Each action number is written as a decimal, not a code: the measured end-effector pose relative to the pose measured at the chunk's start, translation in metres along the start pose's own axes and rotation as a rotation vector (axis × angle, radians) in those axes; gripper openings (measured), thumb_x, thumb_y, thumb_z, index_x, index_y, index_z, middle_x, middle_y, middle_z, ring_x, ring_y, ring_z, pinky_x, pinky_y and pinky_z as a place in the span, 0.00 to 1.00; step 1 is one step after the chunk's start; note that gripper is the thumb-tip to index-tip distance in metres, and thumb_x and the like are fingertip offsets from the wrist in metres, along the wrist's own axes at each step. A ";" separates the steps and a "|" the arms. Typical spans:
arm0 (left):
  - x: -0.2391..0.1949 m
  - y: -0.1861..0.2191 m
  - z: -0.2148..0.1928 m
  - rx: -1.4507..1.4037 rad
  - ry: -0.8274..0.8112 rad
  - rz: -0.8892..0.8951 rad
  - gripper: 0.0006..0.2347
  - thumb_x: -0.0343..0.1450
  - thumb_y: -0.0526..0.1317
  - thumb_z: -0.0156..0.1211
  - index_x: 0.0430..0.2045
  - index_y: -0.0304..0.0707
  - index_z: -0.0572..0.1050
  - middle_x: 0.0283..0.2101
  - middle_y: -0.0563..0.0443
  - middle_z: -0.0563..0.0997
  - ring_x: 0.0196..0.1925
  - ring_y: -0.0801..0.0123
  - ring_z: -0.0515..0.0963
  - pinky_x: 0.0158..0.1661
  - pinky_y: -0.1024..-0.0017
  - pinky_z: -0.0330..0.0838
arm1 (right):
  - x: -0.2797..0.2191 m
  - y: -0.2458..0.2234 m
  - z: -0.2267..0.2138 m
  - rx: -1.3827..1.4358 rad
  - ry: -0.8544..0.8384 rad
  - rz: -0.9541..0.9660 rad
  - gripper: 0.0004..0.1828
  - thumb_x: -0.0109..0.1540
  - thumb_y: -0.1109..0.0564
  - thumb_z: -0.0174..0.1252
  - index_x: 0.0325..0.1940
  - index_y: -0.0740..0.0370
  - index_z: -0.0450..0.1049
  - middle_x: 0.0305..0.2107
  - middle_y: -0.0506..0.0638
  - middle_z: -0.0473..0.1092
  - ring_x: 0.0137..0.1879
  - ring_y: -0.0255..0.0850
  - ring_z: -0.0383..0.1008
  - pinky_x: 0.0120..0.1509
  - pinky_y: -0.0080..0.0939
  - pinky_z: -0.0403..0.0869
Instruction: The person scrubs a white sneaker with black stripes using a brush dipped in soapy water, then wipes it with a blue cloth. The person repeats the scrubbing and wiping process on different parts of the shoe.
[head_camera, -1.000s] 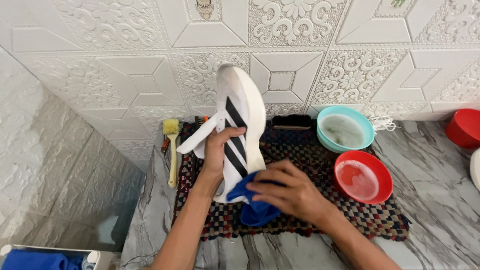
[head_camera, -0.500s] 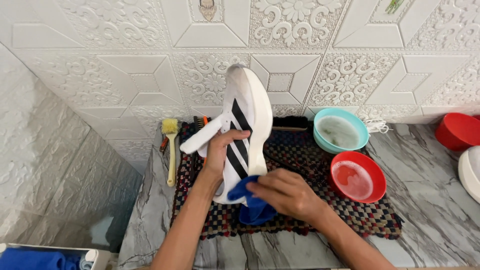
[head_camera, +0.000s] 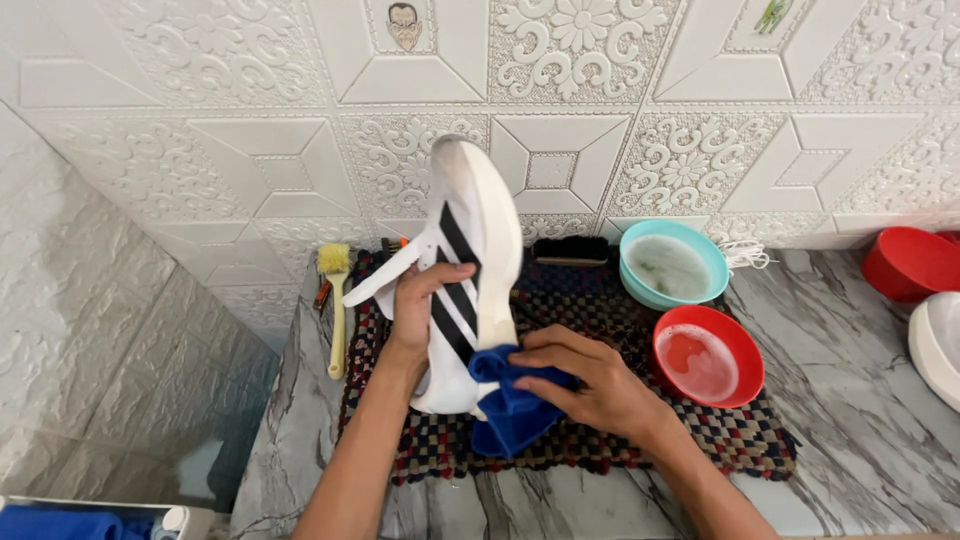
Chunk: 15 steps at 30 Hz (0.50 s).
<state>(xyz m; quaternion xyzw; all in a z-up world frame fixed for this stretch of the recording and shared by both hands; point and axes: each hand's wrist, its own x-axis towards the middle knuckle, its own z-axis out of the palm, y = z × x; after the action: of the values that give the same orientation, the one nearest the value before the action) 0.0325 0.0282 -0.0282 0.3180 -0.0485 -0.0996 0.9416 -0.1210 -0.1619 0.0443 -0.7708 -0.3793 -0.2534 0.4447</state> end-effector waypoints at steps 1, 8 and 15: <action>0.003 0.001 -0.006 0.004 -0.004 0.001 0.20 0.60 0.22 0.65 0.47 0.16 0.81 0.44 0.31 0.86 0.41 0.53 0.87 0.47 0.51 0.84 | -0.007 0.009 -0.002 -0.001 0.005 -0.003 0.12 0.62 0.66 0.68 0.50 0.68 0.82 0.41 0.60 0.80 0.42 0.54 0.85 0.45 0.54 0.84; -0.013 0.016 0.023 0.033 0.040 0.033 0.19 0.62 0.26 0.65 0.49 0.23 0.81 0.44 0.33 0.86 0.41 0.50 0.88 0.48 0.52 0.85 | -0.032 0.048 -0.015 -0.028 0.453 0.079 0.12 0.62 0.67 0.68 0.49 0.74 0.81 0.39 0.62 0.79 0.45 0.53 0.83 0.52 0.50 0.80; -0.028 -0.009 0.034 0.009 0.005 -0.034 0.25 0.59 0.24 0.65 0.53 0.19 0.78 0.48 0.26 0.85 0.43 0.41 0.88 0.49 0.43 0.85 | -0.007 0.019 0.017 -0.253 0.323 0.012 0.09 0.60 0.67 0.71 0.45 0.68 0.84 0.37 0.57 0.81 0.40 0.52 0.84 0.46 0.49 0.83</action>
<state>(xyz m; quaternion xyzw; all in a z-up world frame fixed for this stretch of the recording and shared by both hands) -0.0013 0.0069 -0.0076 0.3231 -0.0412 -0.1149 0.9385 -0.1086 -0.1553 0.0217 -0.7720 -0.2637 -0.4167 0.4010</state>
